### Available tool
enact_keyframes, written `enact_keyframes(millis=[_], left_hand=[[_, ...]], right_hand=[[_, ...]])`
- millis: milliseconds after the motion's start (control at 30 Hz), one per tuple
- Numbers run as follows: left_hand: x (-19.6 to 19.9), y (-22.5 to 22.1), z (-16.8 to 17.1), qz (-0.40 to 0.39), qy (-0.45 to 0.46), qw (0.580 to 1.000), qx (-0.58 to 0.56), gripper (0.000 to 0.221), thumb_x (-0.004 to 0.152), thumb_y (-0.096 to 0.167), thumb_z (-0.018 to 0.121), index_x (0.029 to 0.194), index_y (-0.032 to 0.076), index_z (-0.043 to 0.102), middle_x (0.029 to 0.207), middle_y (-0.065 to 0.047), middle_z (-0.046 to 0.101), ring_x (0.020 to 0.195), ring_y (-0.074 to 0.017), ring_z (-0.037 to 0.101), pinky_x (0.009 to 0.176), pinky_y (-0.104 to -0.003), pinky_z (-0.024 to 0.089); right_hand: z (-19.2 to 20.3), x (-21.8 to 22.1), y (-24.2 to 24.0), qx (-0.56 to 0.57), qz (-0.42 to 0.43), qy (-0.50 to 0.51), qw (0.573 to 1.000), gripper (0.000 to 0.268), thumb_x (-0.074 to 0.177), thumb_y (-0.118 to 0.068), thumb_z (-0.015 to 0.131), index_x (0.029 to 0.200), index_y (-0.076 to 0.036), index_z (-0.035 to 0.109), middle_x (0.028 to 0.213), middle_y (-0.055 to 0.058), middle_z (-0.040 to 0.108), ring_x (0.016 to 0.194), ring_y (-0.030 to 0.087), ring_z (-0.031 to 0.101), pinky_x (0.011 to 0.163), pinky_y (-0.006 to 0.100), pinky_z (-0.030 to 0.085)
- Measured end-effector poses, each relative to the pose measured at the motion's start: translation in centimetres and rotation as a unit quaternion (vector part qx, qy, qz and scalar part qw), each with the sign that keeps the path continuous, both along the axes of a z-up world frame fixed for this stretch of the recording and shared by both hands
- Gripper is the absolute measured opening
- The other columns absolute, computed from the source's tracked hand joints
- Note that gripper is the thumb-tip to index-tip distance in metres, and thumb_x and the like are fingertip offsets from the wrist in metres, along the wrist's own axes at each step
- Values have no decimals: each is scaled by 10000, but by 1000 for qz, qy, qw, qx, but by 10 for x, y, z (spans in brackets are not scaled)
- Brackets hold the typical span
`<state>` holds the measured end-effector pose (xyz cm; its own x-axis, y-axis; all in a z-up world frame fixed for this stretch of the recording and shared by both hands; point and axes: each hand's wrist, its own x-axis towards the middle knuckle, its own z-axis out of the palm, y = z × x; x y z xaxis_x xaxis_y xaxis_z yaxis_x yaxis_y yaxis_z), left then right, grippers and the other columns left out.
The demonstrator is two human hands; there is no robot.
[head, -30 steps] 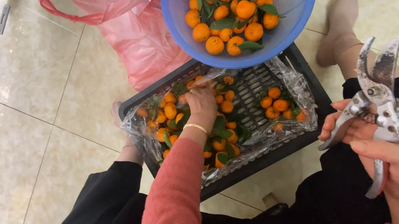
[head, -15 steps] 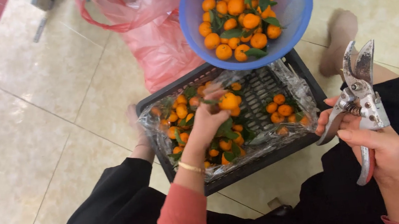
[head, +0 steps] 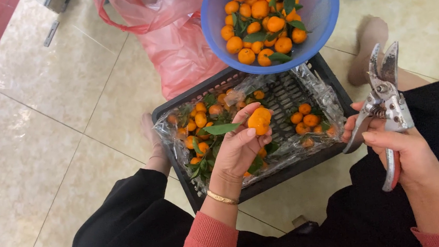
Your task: The person is sorting small oranges from a crate, trimming their stems and leaves with pruning shears, and placing the cleaned fruit into a blue bowl.
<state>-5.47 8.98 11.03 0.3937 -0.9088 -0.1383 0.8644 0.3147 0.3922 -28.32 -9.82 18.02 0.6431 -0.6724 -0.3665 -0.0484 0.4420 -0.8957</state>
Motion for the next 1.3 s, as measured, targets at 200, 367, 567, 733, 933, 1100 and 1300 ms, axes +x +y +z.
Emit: enact_keyframes(millis=[200,367,567,733,933,1100,1300], left_hand=[[-4,-39,-68,-72,-68,976,194,513,870,18,702,1361,12,556,1129,-157,663,887,-197,663,709,-270,520],[-19,-97,-138,-142,-182,895,381,545,820,15,750,1344,31,605,991,-116,693,734,-155,644,642,-248,537],[-44,-168,-181,-178,-458,722,487,676,792,117,762,1415,106,498,1197,-119,717,992,-241,729,852,-328,601],[-58,-175,-196,-229,-539,679,442,440,883,165,551,1297,99,685,1367,-157,623,1176,-371,627,955,-451,519],[-19,-148,-147,-273,-671,513,461,353,980,294,625,1278,114,682,968,-97,744,716,-199,712,616,-320,611],[18,-110,-225,-247,-840,218,432,212,867,135,645,1056,90,731,1076,-146,682,927,-301,615,773,-443,496],[30,-114,-229,-353,-835,100,409,472,695,274,895,1094,76,740,1080,-132,665,914,-270,564,684,-392,427]], right_hand=[[1,-8,-4,26,-9,3,1000,690,753,44,464,1441,82,491,1086,280,610,971,379,590,935,473,453],[4,-8,-8,26,-3,-3,1000,707,734,19,484,1439,84,475,1072,290,608,978,373,595,921,449,447],[3,-5,-16,44,-49,52,996,775,687,15,421,1454,123,450,1080,356,555,982,453,561,912,540,440],[17,8,-19,79,-65,160,982,824,657,98,339,1476,116,433,1134,406,534,1075,524,557,1002,627,436],[22,10,-17,82,-65,178,978,844,620,113,348,1458,103,447,1123,398,553,1085,506,570,1028,619,448],[8,0,-19,60,-38,110,991,822,608,54,441,1428,108,481,1069,380,585,1017,492,610,950,621,487],[0,1,-17,54,-48,105,992,812,618,59,457,1427,121,485,1055,373,596,1000,479,610,929,610,487]])
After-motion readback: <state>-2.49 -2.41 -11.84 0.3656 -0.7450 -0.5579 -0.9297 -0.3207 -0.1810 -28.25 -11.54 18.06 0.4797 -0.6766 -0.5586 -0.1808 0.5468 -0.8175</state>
